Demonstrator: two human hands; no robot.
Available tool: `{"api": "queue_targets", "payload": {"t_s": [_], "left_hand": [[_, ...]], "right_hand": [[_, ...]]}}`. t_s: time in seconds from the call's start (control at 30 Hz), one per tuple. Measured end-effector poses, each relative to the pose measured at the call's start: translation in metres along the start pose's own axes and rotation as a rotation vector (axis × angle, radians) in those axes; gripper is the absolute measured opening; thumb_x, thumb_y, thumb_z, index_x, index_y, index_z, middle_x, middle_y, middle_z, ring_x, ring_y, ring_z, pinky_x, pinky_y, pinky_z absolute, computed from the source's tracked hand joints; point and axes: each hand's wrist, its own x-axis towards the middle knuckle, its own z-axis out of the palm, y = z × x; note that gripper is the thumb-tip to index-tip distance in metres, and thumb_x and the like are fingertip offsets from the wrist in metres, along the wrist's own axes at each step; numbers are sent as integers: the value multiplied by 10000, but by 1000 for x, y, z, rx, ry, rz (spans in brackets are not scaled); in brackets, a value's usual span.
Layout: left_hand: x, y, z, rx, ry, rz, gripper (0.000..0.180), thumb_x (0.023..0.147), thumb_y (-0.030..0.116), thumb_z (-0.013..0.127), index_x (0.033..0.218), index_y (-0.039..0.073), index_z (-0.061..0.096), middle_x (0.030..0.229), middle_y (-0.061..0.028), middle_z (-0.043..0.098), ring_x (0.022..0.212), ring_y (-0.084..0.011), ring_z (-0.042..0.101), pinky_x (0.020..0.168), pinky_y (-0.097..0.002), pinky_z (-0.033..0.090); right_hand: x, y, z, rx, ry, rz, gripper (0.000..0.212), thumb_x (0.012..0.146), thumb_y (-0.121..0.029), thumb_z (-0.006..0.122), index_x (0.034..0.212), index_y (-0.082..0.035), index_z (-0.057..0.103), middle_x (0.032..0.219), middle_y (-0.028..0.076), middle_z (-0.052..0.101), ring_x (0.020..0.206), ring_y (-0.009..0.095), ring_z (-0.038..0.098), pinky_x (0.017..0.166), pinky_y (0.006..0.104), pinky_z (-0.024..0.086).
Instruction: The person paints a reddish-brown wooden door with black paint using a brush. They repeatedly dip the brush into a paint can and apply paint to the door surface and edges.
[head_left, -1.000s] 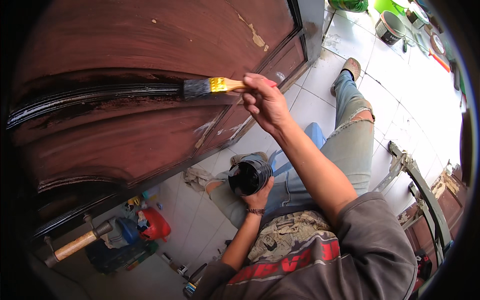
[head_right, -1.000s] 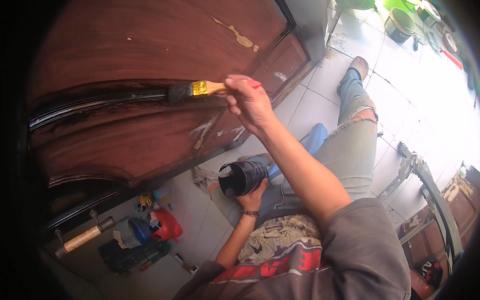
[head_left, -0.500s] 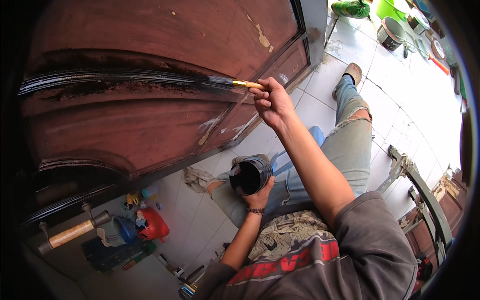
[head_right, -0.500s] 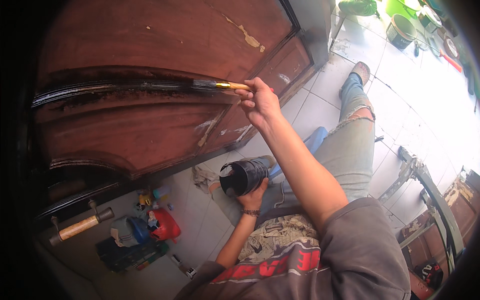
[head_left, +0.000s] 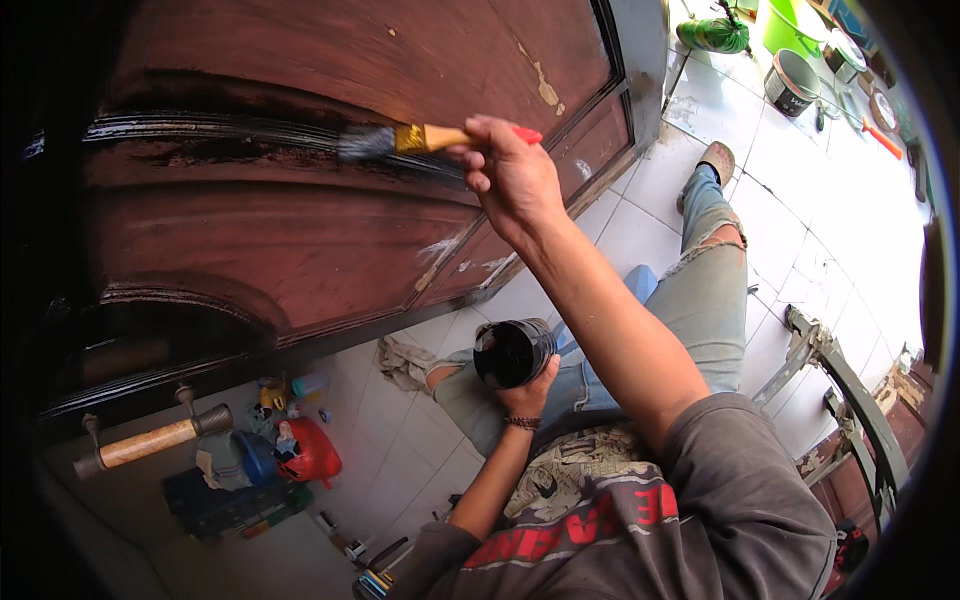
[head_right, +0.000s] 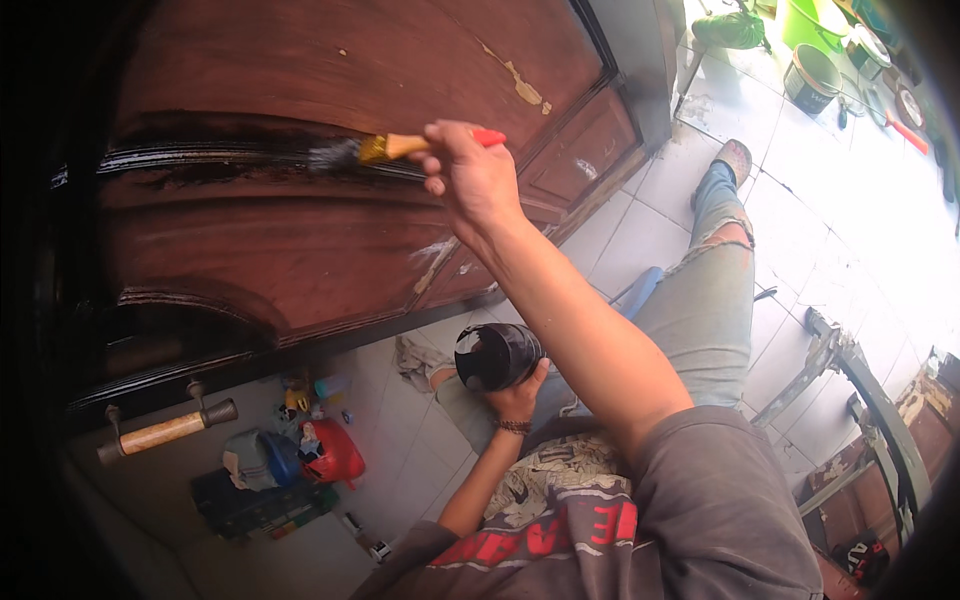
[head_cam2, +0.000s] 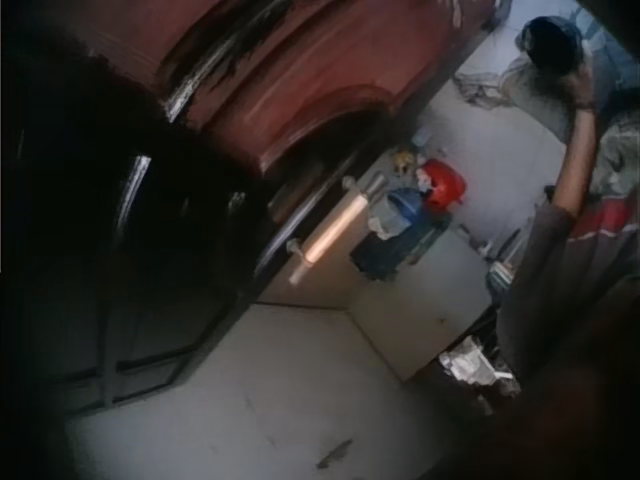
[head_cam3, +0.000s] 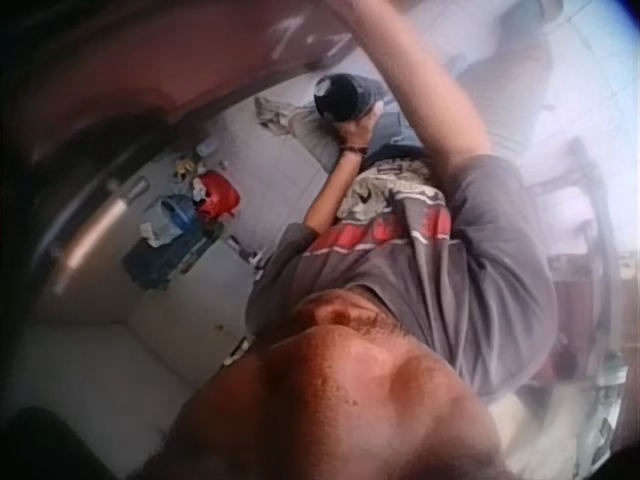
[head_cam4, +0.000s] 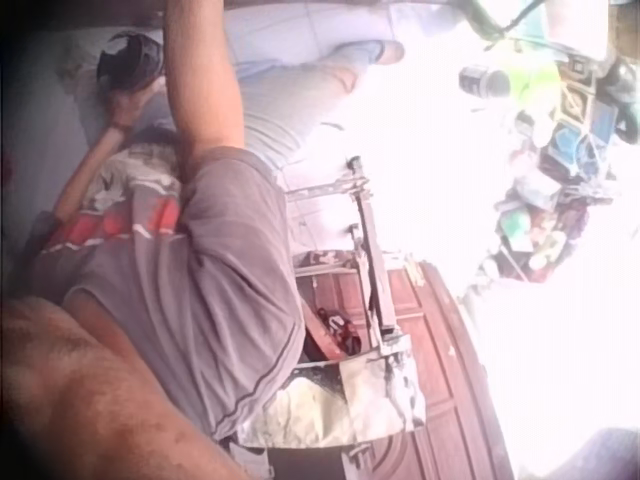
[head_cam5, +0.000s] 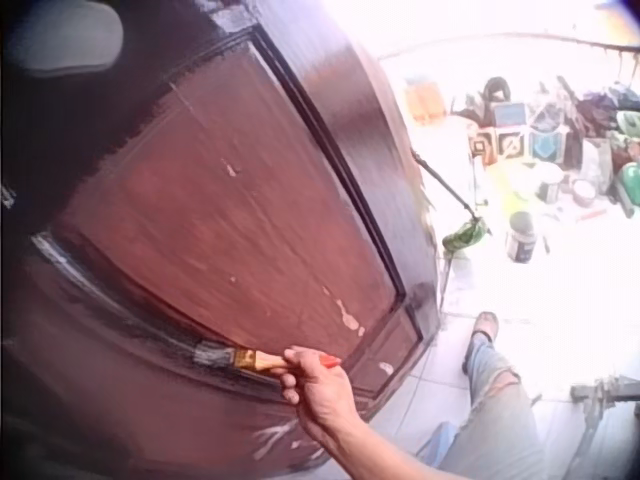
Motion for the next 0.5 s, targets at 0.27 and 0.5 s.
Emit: {"api": "queue_targets", "payload": {"t_s": [0.27,0.5], "left_hand": [[-5,-3,-1,63,-38,30,1039,654,164,930,1459,-26,300,1406,-137,450,1315,-241,450,1147,-422,348],[0,-1,-5,20,-29,95,1039,659,190,924,1460,-40,304,1370,-139,512,1272,-220,508,1140,-375,357]], "right_hand": [[-33,-18,-3,-34,-4,-89,192,918,-129,677,1030,4,597,846,138,668,589,82,550,468,213,424],[-25,-6,15,-74,107,-162,152,907,-107,657,991,2,594,787,101,645,587,101,553,452,234,430]]}}
